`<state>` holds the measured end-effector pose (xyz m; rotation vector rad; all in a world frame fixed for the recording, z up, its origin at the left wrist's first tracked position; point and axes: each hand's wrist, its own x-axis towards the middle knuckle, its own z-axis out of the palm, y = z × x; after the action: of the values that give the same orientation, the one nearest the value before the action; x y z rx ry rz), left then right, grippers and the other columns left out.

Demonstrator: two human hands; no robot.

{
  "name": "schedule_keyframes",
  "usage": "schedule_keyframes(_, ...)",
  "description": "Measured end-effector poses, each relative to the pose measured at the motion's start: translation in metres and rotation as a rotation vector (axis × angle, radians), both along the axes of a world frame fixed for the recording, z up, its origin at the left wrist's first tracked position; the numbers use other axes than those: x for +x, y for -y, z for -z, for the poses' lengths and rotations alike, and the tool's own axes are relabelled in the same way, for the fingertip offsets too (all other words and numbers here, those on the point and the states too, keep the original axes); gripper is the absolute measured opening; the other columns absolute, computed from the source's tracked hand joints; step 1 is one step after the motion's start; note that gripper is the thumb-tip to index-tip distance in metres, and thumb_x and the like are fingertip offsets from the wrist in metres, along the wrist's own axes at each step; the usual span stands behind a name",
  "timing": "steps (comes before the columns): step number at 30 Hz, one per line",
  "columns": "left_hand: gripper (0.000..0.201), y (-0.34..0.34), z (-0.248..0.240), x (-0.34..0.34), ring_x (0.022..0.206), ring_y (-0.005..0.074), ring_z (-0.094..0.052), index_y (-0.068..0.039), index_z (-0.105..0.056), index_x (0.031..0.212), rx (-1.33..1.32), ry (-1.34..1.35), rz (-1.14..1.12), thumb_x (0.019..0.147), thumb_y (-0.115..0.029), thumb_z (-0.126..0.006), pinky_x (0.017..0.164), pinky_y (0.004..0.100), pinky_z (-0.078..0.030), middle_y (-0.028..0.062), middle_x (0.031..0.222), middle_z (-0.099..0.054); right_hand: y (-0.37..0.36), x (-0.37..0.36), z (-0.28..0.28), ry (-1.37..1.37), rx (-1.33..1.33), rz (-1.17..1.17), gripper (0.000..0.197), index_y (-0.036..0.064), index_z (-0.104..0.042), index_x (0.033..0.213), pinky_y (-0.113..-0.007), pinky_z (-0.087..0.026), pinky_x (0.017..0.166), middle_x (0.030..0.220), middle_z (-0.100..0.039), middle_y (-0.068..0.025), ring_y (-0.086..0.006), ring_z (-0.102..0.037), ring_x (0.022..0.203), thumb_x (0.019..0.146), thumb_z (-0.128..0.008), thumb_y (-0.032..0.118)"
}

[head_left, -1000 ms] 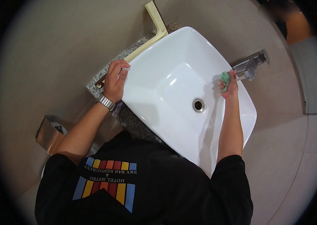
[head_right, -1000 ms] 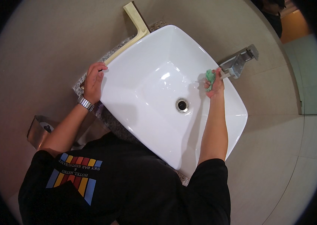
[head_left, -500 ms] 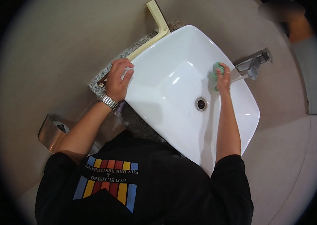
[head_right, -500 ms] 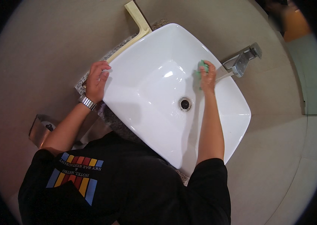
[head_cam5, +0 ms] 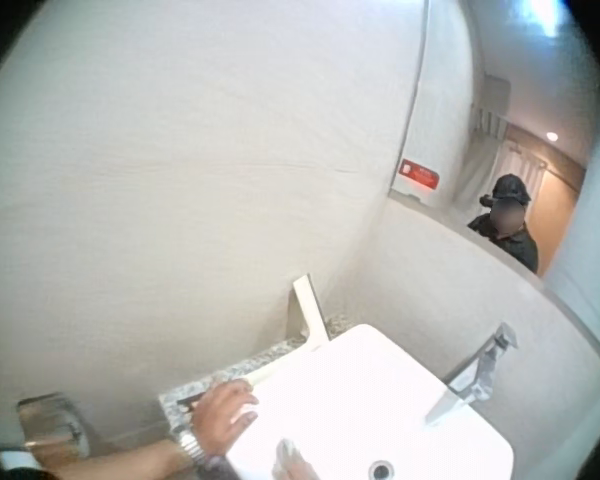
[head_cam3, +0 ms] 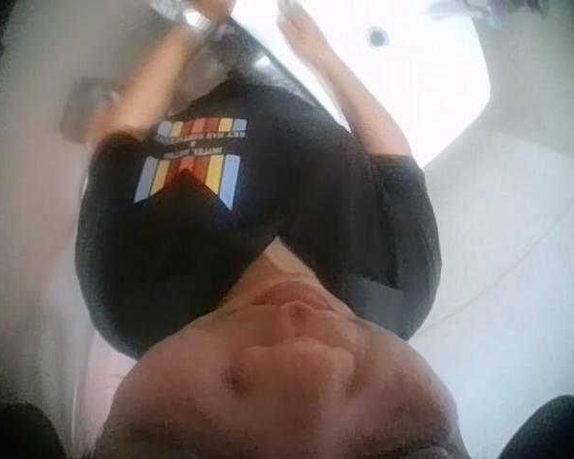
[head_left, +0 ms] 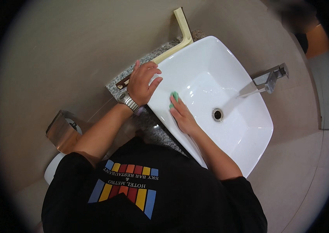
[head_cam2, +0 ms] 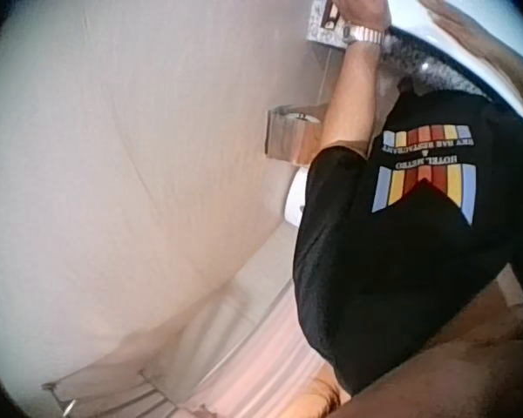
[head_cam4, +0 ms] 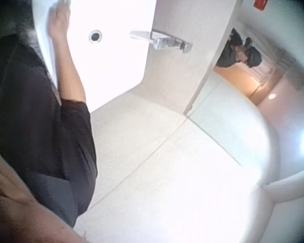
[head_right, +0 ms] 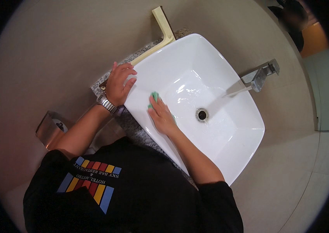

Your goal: The person cleans a bathroom sink and toilet using a green cloth. They wipe the sink basin, faucet, and countertop, then rinse and wring the cloth. They proceed to wipe the toilet tank, lid, seat, and rim, then close the lid.

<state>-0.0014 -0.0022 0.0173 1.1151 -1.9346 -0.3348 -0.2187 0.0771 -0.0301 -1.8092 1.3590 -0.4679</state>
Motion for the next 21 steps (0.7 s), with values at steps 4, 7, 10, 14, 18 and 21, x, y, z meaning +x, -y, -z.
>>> schedule_keyframes(4,0.015,-0.003,-0.001,0.002,0.116,0.0303,-0.052,-0.011,-0.060,0.100,-0.035,0.071,-0.019,0.088,-0.021,-0.059,0.109,0.0577,-0.022,0.0099,0.113,-0.056,-0.067,-0.033,-0.047,0.084,0.153,-0.090,0.053,0.0112,-0.032,0.146,-0.040,-0.016,0.115,0.152,-0.023,-0.0192,-0.0347,-0.021,0.141,0.099,-0.042,0.033)
schedule_keyframes(7,0.015,-0.003,-0.001,0.002,0.116,0.0305,-0.051,-0.011,-0.060,0.099,-0.043,0.069,-0.014,0.088,-0.022,-0.059,0.109,0.0572,-0.022,0.0100,0.113,-0.056,-0.124,-0.068,-0.074,0.104,0.240,-0.017,0.051,0.0136,-0.034,0.146,-0.039,-0.018,0.114,0.151,-0.025,-0.0201,-0.0342,-0.023,0.141,0.098,-0.046,0.025)
schedule_keyframes(10,0.015,-0.002,-0.002,-0.003,0.116,0.0309,-0.051,-0.011,-0.060,0.099,-0.039,0.065,-0.005,0.088,-0.022,-0.058,0.110,0.0565,-0.022,0.0101,0.113,-0.056,-0.178,-0.098,-0.102,-0.042,0.385,0.144,0.051,0.0114,-0.034,0.145,-0.040,-0.017,0.114,0.151,-0.027,-0.0192,-0.0340,-0.024,0.140,0.098,-0.044,0.027)
schedule_keyframes(14,0.018,-0.003,0.003,-0.001,0.109,0.0269,-0.054,-0.011,-0.061,0.098,-0.064,0.054,-0.023,0.088,-0.026,-0.060,0.109,0.0569,-0.024,0.0077,0.112,-0.057,-0.223,-0.162,-0.083,-0.488,0.396,0.220,0.054,0.0127,-0.032,0.146,-0.048,-0.013,0.114,0.151,-0.028,-0.0178,-0.0347,-0.022,0.141,0.098,-0.041,0.036)
schedule_keyframes(18,0.018,-0.002,0.002,-0.002,0.109,0.0280,-0.054,-0.010,-0.061,0.098,-0.064,0.045,0.006,0.089,-0.025,-0.058,0.109,0.0563,-0.025,0.0087,0.111,-0.057,-0.206,-0.174,-0.061,-0.546,0.270,0.176,0.052,0.0159,-0.033,0.146,-0.058,-0.007,0.112,0.153,-0.024,-0.0160,-0.0341,-0.017,0.143,0.097,-0.040,0.032)
schedule_keyframes(21,0.017,0.000,0.002,0.001,0.109,0.0287,-0.054,-0.010,-0.061,0.098,-0.054,0.030,0.010,0.089,-0.025,-0.058,0.109,0.0560,-0.025,0.0097,0.111,-0.057,-0.150,-0.147,-0.035,-0.303,0.124,0.052,0.052,0.0173,-0.035,0.146,-0.061,-0.004,0.111,0.154,-0.024,-0.0131,-0.0335,-0.017,0.143,0.096,-0.041,0.031)
